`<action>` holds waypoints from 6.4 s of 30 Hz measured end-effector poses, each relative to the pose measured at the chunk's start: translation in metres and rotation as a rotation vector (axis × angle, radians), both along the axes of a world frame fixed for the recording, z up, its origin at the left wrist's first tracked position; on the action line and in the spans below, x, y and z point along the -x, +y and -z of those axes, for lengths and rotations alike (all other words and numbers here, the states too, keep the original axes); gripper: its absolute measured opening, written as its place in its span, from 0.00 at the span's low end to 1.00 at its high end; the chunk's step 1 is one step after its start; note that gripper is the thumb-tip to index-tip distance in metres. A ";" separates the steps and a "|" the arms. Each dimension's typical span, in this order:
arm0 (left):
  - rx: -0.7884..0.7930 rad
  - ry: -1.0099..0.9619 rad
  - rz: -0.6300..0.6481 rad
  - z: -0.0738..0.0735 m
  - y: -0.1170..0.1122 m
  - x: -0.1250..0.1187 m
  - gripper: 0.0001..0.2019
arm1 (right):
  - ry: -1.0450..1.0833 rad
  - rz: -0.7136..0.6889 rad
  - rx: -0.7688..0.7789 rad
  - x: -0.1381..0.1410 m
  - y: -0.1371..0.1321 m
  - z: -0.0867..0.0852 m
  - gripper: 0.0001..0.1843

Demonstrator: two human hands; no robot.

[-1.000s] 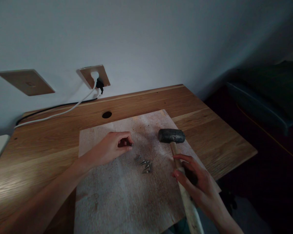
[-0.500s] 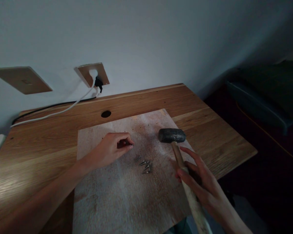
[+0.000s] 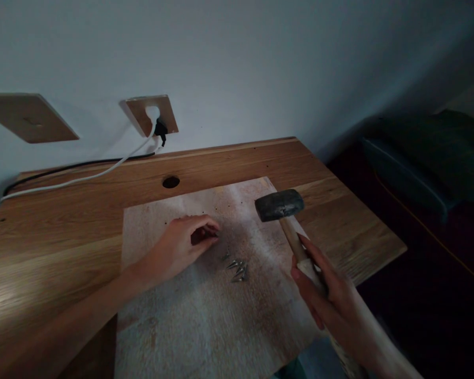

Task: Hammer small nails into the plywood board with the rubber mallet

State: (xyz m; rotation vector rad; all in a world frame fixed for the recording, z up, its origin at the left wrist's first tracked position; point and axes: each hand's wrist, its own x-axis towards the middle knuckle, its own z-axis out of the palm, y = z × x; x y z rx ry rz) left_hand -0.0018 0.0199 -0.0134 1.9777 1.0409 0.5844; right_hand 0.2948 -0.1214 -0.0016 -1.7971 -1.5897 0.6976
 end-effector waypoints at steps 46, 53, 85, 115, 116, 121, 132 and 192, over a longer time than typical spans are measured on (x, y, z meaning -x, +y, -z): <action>0.053 -0.075 -0.111 0.003 -0.002 0.003 0.12 | -0.234 -0.395 -0.045 0.015 0.027 -0.023 0.30; 0.050 -0.039 -0.106 -0.002 -0.004 0.001 0.12 | -0.241 -0.445 0.012 0.019 0.026 -0.022 0.32; 0.065 -0.056 -0.101 0.000 -0.004 0.001 0.13 | -0.283 -0.469 -0.007 0.023 0.026 -0.020 0.33; 0.082 -0.085 -0.106 -0.001 -0.003 0.002 0.11 | -0.167 -0.429 0.009 0.019 0.024 -0.014 0.33; 0.080 -0.100 -0.107 -0.001 -0.002 0.002 0.11 | -0.164 -0.427 0.008 0.020 0.024 -0.014 0.33; 0.064 -0.110 -0.111 0.001 -0.001 0.003 0.10 | -0.158 -0.403 0.013 0.020 0.025 -0.010 0.32; -0.098 -0.050 -0.068 0.010 -0.004 0.002 0.14 | -0.088 -0.283 0.059 0.017 0.027 -0.007 0.31; -0.407 0.000 0.080 0.021 0.097 -0.109 0.15 | -0.058 -0.060 -0.040 -0.020 0.012 0.006 0.31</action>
